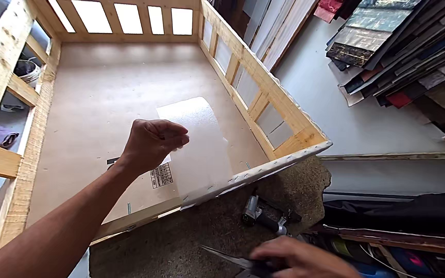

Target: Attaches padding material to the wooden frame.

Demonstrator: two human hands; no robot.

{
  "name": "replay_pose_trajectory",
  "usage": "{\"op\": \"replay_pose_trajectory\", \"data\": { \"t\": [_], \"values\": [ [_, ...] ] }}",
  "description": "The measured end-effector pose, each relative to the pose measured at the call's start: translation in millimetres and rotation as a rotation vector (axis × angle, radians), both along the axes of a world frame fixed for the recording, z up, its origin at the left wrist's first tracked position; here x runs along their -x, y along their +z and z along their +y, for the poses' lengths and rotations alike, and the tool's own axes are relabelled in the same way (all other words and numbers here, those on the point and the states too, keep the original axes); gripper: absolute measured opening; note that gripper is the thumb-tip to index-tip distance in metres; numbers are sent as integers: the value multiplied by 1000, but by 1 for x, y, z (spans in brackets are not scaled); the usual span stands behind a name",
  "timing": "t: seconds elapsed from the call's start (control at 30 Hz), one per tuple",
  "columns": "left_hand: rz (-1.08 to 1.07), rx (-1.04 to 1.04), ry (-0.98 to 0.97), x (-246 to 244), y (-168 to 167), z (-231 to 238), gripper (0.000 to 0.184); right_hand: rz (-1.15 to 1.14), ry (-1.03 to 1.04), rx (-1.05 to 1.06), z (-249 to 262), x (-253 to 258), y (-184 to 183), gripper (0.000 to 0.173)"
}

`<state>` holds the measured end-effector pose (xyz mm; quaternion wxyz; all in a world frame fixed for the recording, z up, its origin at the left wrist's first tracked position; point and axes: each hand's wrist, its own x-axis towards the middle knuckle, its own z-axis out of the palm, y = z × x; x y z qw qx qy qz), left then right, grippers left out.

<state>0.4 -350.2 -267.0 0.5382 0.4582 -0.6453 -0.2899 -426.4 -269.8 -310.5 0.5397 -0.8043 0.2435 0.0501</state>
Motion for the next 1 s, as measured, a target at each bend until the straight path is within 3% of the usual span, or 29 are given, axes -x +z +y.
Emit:
{"op": "replay_pose_trajectory", "data": {
  "t": [0.07,0.13,0.2,0.3,0.43,0.6,0.7,0.8,0.93,1.0],
  "values": [
    [7,-6,-6,-1,-3,-2,16,-185,-46,106,-40,29,57,38],
    [5,-28,-10,-1,-4,-2,16,-192,-95,275,-88,41,103,48],
    [12,-51,0,0,-2,0,16,-124,-66,406,-139,42,121,51],
    [9,-69,26,1,-1,3,16,-59,125,390,-203,21,110,50],
    [30,-87,23,-3,-7,1,16,-85,339,136,-241,-41,77,45],
    [81,-121,-2,-4,-9,1,16,-248,462,-82,-247,-93,46,32],
    [72,-123,-1,-3,-5,0,15,-341,477,-158,-235,-105,35,33],
    [61,-118,-4,-4,-6,-2,15,-401,454,38,-214,-117,38,30],
    [130,-34,38,-22,1,-8,18,-453,306,462,-161,-97,76,28],
    [68,72,96,-36,25,8,25,-483,253,426,-121,-75,82,25]
  ]
}}
